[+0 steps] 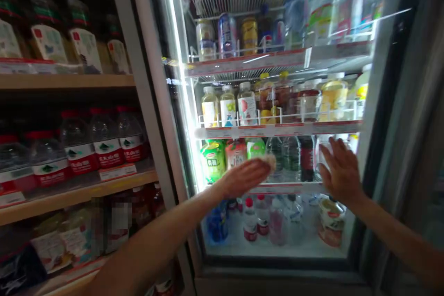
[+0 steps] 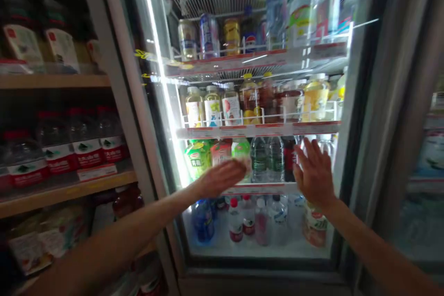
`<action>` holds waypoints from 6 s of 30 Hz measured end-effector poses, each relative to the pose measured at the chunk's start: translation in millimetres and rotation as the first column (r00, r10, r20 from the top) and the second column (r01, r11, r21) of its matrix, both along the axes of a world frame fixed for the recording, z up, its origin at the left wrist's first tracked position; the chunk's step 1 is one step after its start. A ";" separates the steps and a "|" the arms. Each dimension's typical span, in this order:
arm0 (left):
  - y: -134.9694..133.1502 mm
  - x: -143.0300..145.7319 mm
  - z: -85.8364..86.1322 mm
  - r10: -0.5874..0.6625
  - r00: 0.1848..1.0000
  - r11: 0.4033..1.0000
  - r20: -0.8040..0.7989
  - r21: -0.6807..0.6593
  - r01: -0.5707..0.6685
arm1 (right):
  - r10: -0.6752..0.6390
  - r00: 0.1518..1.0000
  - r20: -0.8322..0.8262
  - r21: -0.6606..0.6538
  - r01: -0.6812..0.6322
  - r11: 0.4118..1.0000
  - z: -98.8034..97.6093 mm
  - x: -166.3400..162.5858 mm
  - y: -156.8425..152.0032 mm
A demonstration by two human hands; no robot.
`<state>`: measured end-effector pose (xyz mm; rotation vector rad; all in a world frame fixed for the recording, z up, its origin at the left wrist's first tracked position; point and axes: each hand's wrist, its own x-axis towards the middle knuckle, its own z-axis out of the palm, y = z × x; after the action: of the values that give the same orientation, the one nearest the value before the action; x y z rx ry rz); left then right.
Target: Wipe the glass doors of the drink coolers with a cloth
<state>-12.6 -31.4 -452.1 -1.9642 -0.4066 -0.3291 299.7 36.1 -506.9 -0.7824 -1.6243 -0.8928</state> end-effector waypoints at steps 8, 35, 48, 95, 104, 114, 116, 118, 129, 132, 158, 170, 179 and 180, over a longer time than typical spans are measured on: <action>15.7 35.2 17.8 0.032 0.965 0.989 0.261 0.128 -0.068 | -0.026 0.995 -0.092 -0.144 0.013 0.990 -9.3 23.1 -16.4; 90.3 257.9 -39.2 -0.156 0.978 0.980 -0.141 -0.148 0.135 | -0.257 0.959 -0.117 -0.239 0.224 0.945 -65.8 149.2 -69.2; 72.0 198.5 -26.2 -0.031 0.999 0.992 -0.045 -0.120 0.025 | -0.189 0.969 -0.161 -0.254 0.145 0.956 -54.1 106.5 -52.0; -36.0 -78.7 7.9 0.102 0.976 0.976 0.191 0.172 -0.135 | 0.162 0.987 0.020 -0.090 -0.159 0.983 18.9 -80.5 -17.0; -29.9 -64.9 4.1 0.050 0.975 0.974 0.216 0.205 -0.096 | 0.157 0.988 -0.011 -0.071 -0.157 0.985 18.4 -90.1 -27.1; -22.5 -62.0 -28.8 0.078 0.994 0.986 0.075 0.144 -0.088 | 0.131 0.991 -0.009 -0.132 -0.131 0.983 -3.7 -68.3 -30.8; -21.3 -55.6 -33.2 0.083 0.996 0.990 0.043 0.107 -0.087 | 0.127 0.992 0.006 -0.137 -0.125 0.983 -7.1 -68.2 -33.1; -19.6 -49.8 -26.2 0.118 0.962 0.977 0.247 0.144 -0.157 | 0.122 0.993 0.002 -0.137 -0.121 0.983 -9.4 -69.3 -36.0; -13.2 -19.3 -21.4 0.107 0.976 0.985 0.190 0.110 -0.130 | 0.155 0.988 0.002 -0.161 -0.152 0.975 -15.9 -61.0 -50.3; -11.2 -13.8 -30.6 0.025 0.999 0.998 0.045 0.060 -0.027 | 0.143 0.990 -0.002 -0.168 -0.141 0.976 -19.7 -56.7 -51.5; 12.5 28.1 -16.1 0.080 0.906 0.963 0.416 0.203 -0.178 | 0.116 0.993 -0.025 -0.175 -0.119 0.977 -28.8 -46.2 -54.4; 5.7 19.4 -13.6 0.047 0.952 0.985 0.302 0.142 -0.094 | 0.267 0.960 -0.080 -0.162 -0.277 0.947 -23.5 -64.9 -60.1; -26.7 -16.4 -32.5 0.080 0.880 0.997 0.468 -0.045 -0.066 | 0.498 0.841 -0.213 -0.029 -0.515 0.857 9.2 -188.8 -63.0; -32.4 -27.8 -33.6 0.094 0.850 0.995 0.518 -0.034 -0.089 | 0.452 0.865 -0.216 -0.037 -0.470 0.882 7.9 -200.2 -61.6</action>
<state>-40.4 -63.8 -485.7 -1.8362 -0.8487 -0.8066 99.6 -25.6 -499.0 -0.4873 -1.5809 -0.3851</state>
